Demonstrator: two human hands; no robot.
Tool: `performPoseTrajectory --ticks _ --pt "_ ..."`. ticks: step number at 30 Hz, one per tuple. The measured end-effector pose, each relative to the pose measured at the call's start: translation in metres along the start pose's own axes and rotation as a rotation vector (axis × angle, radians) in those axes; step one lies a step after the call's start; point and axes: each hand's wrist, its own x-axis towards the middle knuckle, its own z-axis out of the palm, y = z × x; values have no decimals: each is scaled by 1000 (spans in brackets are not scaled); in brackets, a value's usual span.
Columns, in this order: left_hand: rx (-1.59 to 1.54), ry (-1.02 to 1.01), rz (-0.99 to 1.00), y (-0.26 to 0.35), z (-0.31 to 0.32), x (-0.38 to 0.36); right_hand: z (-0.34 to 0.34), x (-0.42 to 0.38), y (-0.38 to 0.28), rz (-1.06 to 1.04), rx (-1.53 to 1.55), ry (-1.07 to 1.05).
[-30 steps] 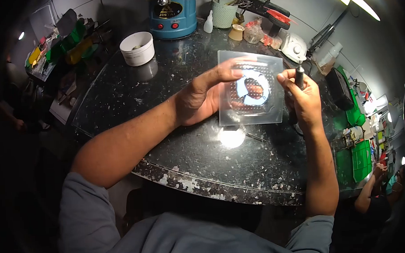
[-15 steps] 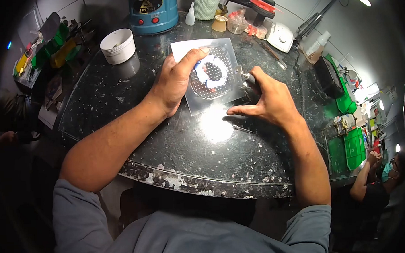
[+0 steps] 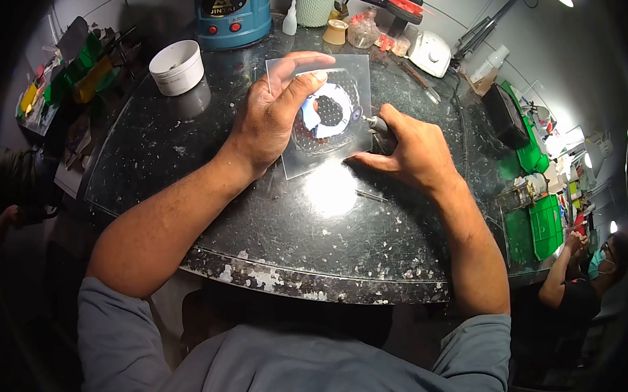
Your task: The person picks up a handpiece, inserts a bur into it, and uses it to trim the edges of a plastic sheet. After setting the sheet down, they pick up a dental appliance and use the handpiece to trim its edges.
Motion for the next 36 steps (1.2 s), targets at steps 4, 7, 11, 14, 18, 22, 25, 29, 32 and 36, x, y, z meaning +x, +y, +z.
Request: performPoseTrajectory --ticks 4,7,11,14,18,22,25,29,32,36 --pt "2 -3 -3 2 2 -1 -1 0 0 4 -1 6" --pt "22 -6 8 2 2 0 -1 0 -1 -9 -14 13" --pt "39 -12 -4 3 1 -1 0 0 -2 4 -19 2" --pt "65 -21 -8 3 0 -1 -1 0 -2 6 -27 -2" --pt "53 -9 -15 4 1 -1 -1 0 -3 4 -30 -2" --pt "56 -4 -21 6 2 -1 -3 0 -4 2 -19 -7" --pt "60 4 -4 5 2 0 -1 0 -3 -9 -32 -10" --pt "86 12 23 5 2 0 -1 0 -3 -17 -36 -7" --pt "98 3 18 5 1 0 -2 0 -4 -21 -34 -3" --pt "60 38 69 0 2 1 -1 0 -3 -36 -44 12"
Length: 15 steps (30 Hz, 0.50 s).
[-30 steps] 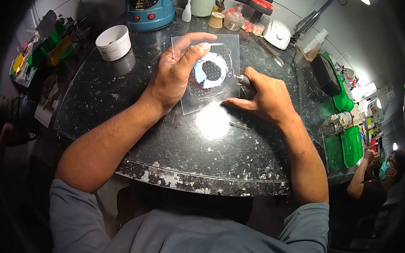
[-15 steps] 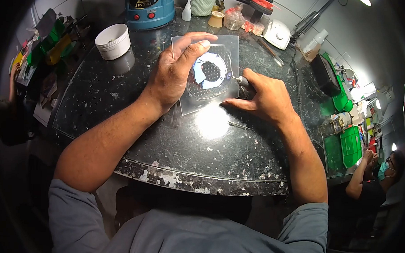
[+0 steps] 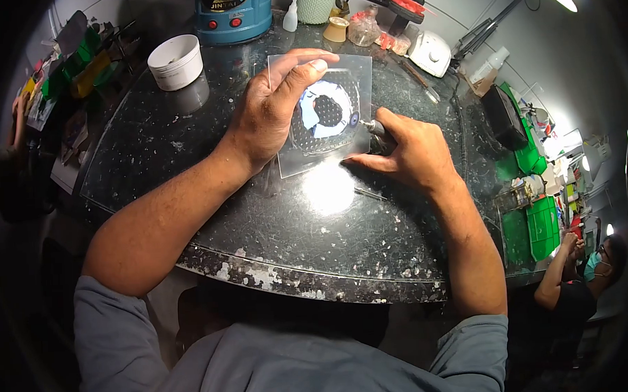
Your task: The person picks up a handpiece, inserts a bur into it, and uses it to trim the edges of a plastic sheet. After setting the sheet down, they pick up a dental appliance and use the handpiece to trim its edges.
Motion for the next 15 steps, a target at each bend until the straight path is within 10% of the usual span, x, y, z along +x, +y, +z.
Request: performPoseTrajectory --ticks 15 --pt "-31 -14 -1 -1 0 0 -3 0 -3 26 13 -41"
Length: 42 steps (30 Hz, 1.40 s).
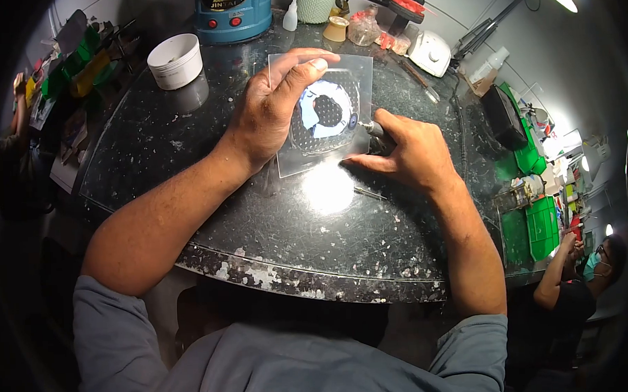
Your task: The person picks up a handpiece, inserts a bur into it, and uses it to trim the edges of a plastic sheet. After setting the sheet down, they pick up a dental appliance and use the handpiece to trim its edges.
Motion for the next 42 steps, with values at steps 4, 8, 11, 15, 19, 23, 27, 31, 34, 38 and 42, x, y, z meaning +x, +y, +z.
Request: performPoseTrajectory --ticks 4,8,11,15,19,23,27,31,34,38,42 --pt "5 -5 -1 -1 0 0 -2 0 -2 6 4 -20" --pt "22 -8 4 -2 -1 0 -1 0 -1 3 -10 -25" --pt "10 -7 8 -3 0 0 -1 0 -1 1 -15 -27" --pt "23 -7 18 -3 0 0 0 0 0 -14 -31 -8" --pt "53 -27 -43 6 0 -2 0 -1 0 -15 -18 -1" --pt "-60 25 -51 7 5 -1 0 -1 0 -31 -19 14" --pt "-5 33 -36 8 4 -2 1 -1 2 -27 -6 7" --pt "1 29 -42 7 4 -2 2 -1 3 -18 4 7" --pt "8 35 -43 5 4 -2 3 -1 2 -21 -4 11" --pt "-3 30 -26 3 3 -1 3 -1 2 -11 -19 -5" --pt "41 -33 -48 2 -3 -1 7 -1 6 -9 -28 52"
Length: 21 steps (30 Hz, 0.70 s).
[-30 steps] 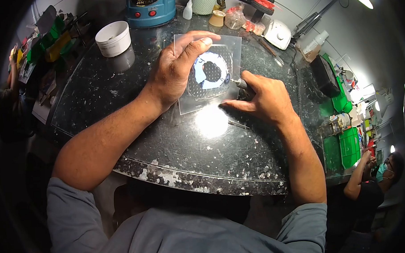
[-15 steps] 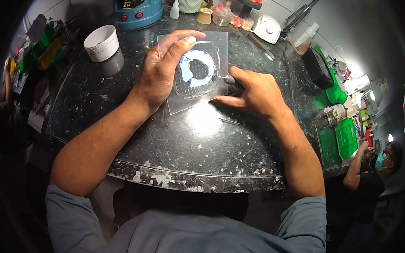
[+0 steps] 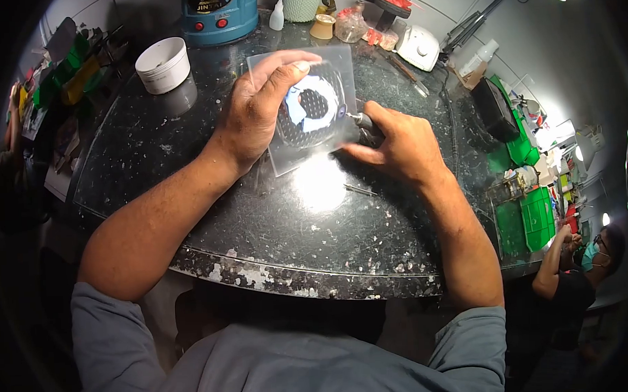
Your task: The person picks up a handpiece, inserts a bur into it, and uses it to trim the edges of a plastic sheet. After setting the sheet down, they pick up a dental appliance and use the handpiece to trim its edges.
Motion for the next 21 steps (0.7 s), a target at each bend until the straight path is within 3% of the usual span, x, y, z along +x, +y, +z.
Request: performPoseTrajectory --ticks 5,8,21 --pt "-117 71 -70 -2 4 0 -2 1 -1 40 -11 130" --pt "-122 61 6 -5 7 0 1 1 -1 74 9 89" --pt "-40 6 -13 1 7 -4 2 0 -3 75 53 57"
